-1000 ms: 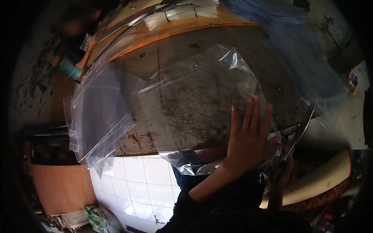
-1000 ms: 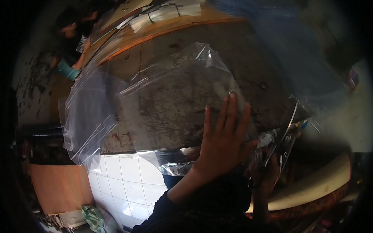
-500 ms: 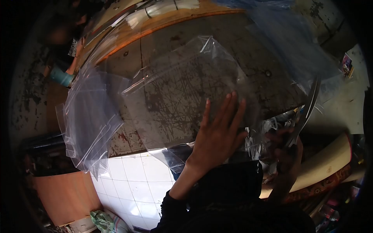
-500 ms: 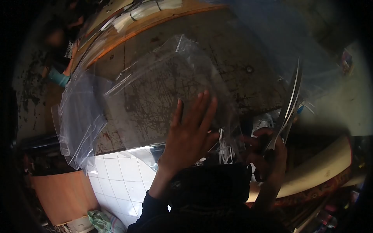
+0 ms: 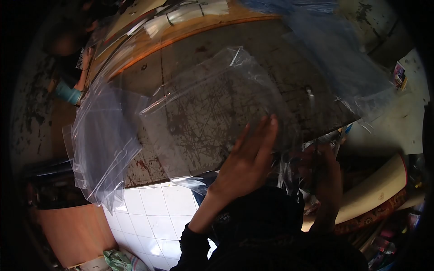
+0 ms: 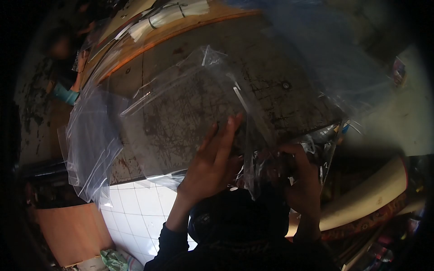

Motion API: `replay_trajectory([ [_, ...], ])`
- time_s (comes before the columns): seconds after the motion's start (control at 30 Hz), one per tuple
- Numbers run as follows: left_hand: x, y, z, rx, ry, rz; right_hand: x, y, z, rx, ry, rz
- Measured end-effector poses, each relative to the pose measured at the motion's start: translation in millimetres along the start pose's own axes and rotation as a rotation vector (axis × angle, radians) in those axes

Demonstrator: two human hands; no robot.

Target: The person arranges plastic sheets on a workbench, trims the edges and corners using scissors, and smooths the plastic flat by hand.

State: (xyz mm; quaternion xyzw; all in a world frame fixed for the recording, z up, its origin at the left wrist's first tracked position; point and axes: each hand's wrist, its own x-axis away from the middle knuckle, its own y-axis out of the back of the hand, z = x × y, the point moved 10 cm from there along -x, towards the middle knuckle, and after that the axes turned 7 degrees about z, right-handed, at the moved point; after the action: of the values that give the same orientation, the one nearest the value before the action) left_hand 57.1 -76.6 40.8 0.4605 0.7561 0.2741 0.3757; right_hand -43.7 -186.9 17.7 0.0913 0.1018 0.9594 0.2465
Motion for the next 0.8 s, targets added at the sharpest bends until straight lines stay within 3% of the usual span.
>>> replay_trajectory([
  [0.03,1,3,1,0.042,-0.014,-0.028,-1,-9,1,-0.006,0.002,0.076],
  [0.07,2,3,2,0.042,-0.016,-0.029,-2,-6,5,0.274,0.018,0.034],
  [0.2,0,0,4,-0.072,0.038,0.034,-7,-10,17,0.405,0.051,0.060],
  [0.27,-1,-3,3,-0.148,0.050,0.065,-5,6,16,0.191,0.058,-0.171],
  [0.4,0,-9,5,-0.231,0.088,0.081,-1,31,4,0.214,0.016,-0.426],
  [0.43,0,-7,6,-0.195,0.095,0.060,0,35,-4,0.213,0.018,-0.428],
  [0.5,0,-9,7,-0.231,0.087,0.059,-3,20,-28,0.271,-0.084,-0.169],
  [0.63,2,-10,3,-0.435,0.077,0.099,7,33,-43,0.138,-0.189,-0.211],
  [0.7,3,-11,3,-0.442,0.076,0.101,1,36,-49,-0.165,-0.105,-0.162],
  [0.73,2,-11,4,-0.454,0.073,0.097,0,33,-44,0.013,-0.157,-0.110],
  [0.8,2,-12,9,-0.438,0.090,0.093,-2,33,-43,0.006,-0.210,-0.093],
])
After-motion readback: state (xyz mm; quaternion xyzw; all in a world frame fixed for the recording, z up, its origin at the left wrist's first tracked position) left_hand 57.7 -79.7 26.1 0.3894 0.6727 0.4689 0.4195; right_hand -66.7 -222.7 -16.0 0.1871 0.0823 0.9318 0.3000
